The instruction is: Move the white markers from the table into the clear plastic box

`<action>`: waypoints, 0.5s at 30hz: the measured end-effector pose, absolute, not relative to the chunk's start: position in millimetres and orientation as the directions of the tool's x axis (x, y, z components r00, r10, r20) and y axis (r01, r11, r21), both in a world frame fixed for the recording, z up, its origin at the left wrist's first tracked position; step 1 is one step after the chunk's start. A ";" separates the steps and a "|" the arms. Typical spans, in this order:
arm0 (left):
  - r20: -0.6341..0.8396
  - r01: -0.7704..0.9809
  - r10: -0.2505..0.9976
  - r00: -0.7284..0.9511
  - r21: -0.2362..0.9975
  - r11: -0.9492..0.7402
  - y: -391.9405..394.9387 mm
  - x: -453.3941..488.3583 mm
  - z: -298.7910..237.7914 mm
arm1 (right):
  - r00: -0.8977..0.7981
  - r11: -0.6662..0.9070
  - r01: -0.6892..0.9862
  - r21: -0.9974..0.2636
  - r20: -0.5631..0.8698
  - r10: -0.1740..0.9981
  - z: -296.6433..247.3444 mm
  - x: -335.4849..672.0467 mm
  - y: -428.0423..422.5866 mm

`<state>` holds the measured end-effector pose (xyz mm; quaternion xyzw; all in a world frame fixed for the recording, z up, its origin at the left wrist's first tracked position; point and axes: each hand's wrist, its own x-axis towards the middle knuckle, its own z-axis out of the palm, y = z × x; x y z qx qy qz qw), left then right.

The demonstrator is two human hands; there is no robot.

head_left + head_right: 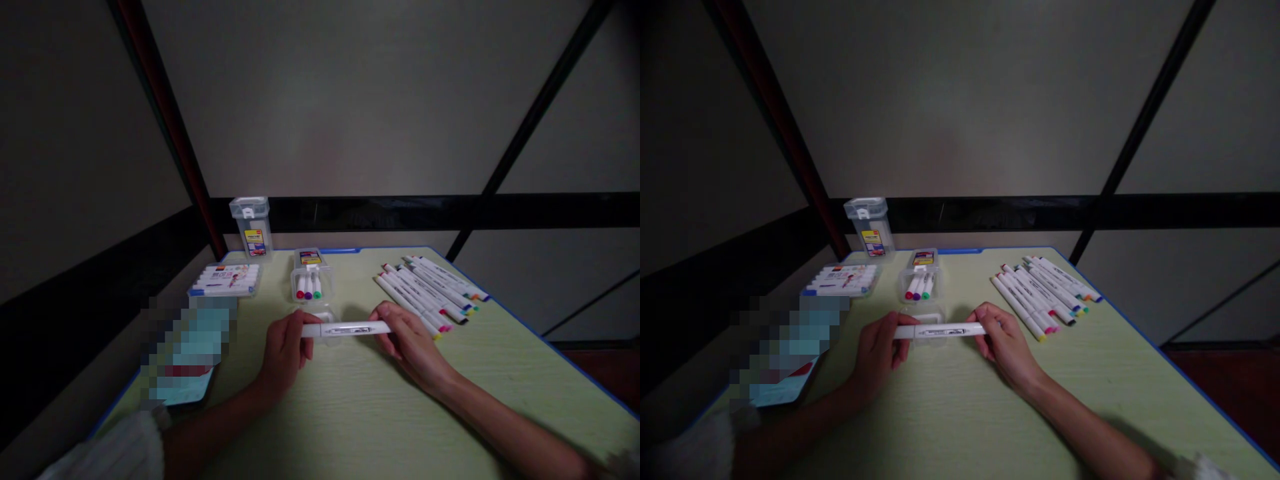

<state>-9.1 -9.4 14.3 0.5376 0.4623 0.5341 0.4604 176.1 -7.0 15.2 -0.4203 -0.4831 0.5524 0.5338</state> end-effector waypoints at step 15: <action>0.183 0.013 0.981 -0.067 0.983 -0.183 -10.4 -7.9 18.8 | 0.031 -0.023 -0.122 -0.992 -0.027 0.999 6.5 181.4 -3.5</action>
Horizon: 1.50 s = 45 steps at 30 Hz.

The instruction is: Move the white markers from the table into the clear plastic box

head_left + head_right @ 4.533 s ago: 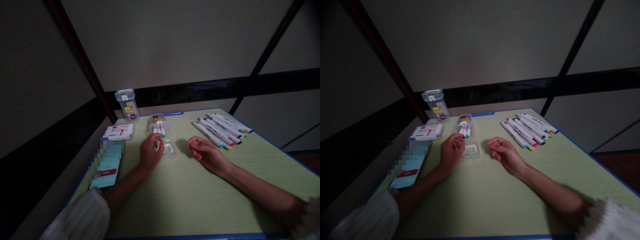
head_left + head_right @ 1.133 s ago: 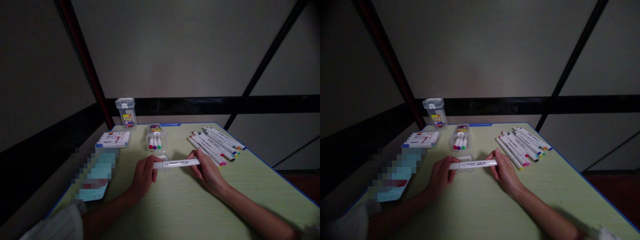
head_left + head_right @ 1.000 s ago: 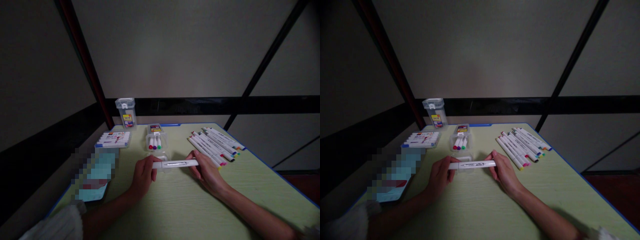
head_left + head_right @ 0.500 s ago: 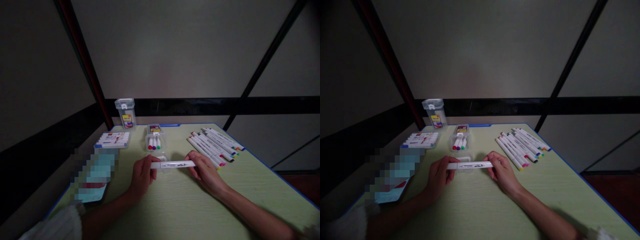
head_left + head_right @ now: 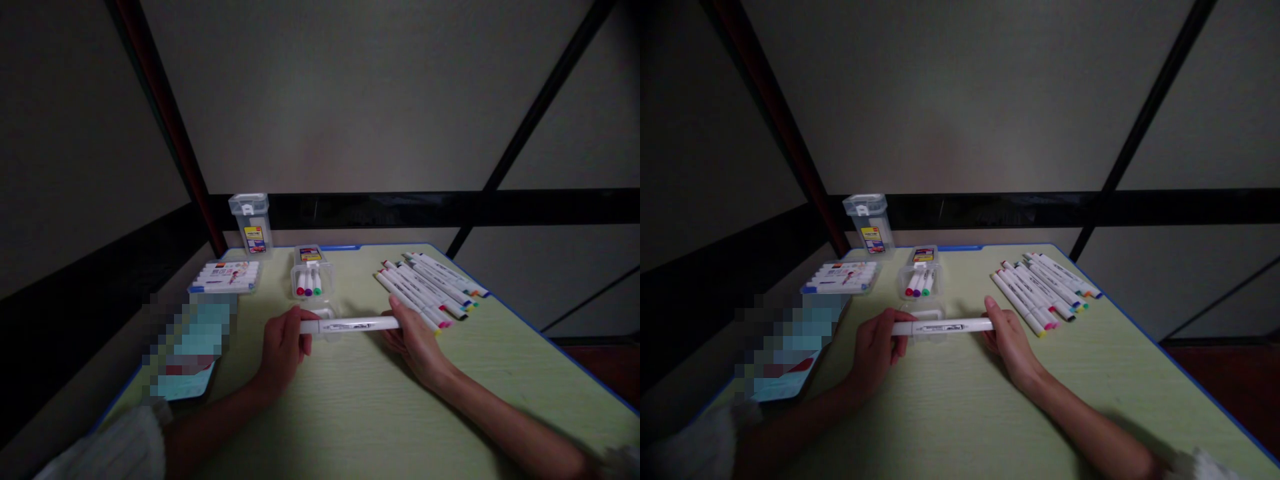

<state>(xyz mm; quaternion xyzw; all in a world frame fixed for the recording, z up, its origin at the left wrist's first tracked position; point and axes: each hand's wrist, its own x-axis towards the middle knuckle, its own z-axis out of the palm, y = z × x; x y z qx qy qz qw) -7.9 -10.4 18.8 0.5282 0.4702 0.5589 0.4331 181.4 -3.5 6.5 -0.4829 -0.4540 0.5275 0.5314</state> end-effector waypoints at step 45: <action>0.184 0.062 0.969 -0.163 0.982 -0.176 -3.0 -10.4 23.2 | -0.114 0.111 -0.162 -0.980 0.130 0.985 6.3 183.8 -1.5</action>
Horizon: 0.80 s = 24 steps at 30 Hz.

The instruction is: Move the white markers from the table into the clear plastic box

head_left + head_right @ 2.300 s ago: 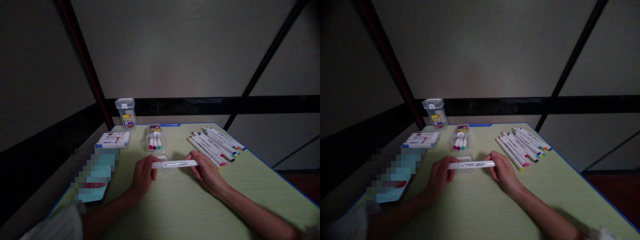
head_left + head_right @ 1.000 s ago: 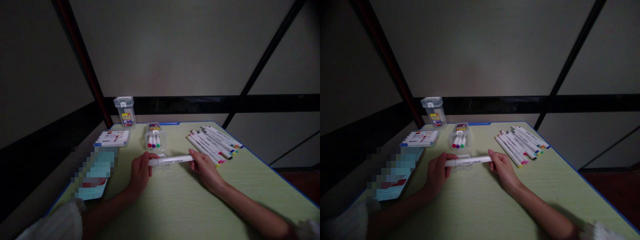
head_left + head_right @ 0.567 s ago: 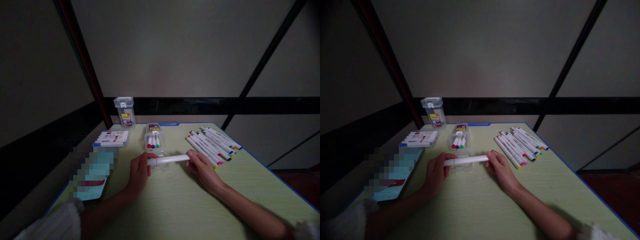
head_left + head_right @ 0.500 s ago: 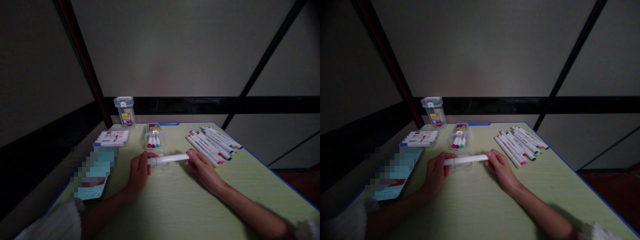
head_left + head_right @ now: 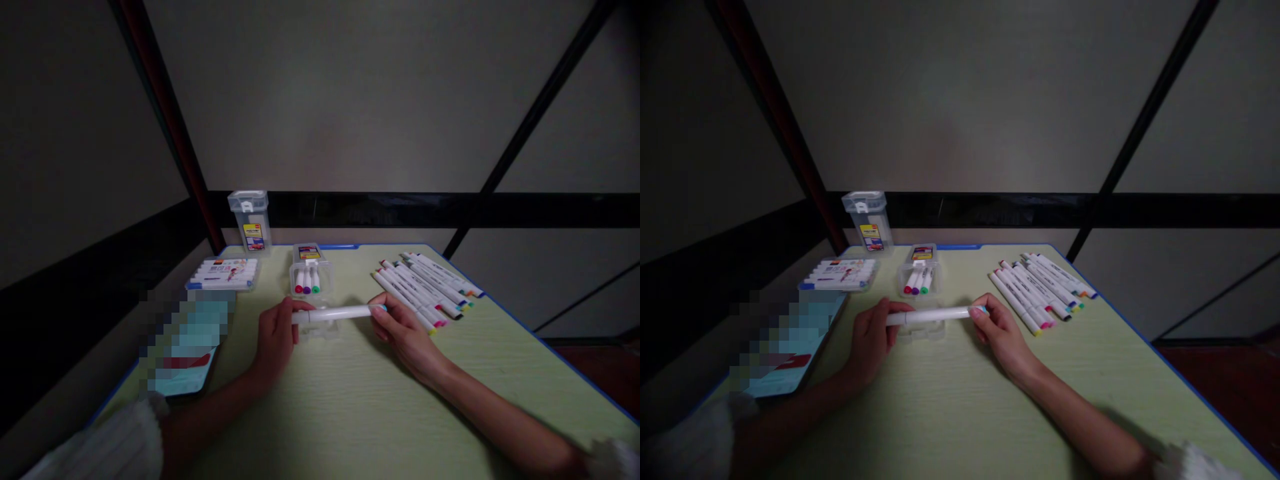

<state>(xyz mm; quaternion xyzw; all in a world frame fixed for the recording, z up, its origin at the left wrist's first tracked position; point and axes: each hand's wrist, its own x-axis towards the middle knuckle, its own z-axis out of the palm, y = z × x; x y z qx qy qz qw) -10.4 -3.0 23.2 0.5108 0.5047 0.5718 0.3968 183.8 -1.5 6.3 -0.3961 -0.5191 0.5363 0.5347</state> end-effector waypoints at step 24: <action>0.220 0.058 0.967 -0.127 0.975 -0.214 -1.9 -10.1 20.0 | -0.055 0.149 -0.128 -0.981 0.157 0.986 11.5 182.4 -1.8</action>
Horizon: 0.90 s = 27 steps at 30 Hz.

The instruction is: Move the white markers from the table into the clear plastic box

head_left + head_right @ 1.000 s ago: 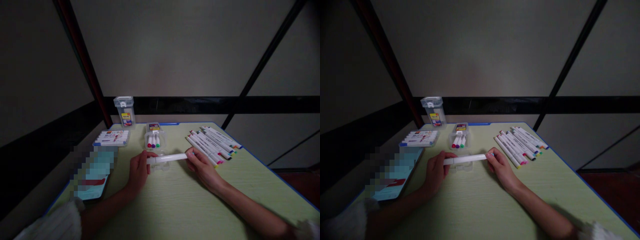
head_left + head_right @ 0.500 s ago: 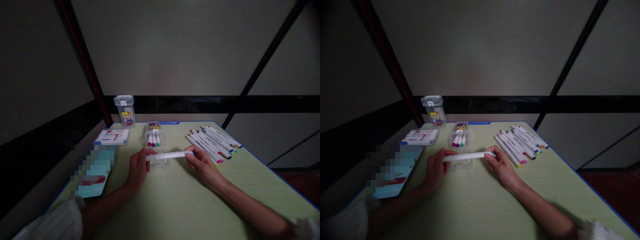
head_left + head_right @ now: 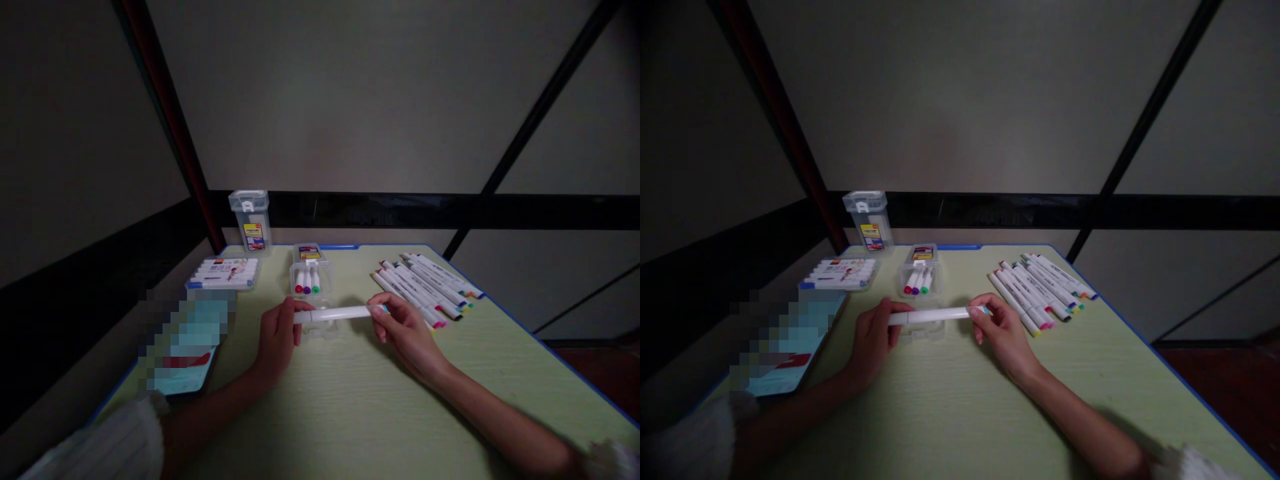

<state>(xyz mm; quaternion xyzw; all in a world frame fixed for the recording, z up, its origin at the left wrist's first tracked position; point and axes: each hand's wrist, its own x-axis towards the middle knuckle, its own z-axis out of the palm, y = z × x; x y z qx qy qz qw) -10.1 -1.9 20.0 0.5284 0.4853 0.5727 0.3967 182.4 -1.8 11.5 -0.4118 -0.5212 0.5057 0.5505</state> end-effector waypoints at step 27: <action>0.309 0.132 0.946 0.097 0.938 -0.320 -5.8 -11.6 12.4 | -0.097 -0.063 -0.304 -0.951 -0.035 0.995 14.2 181.6 -2.3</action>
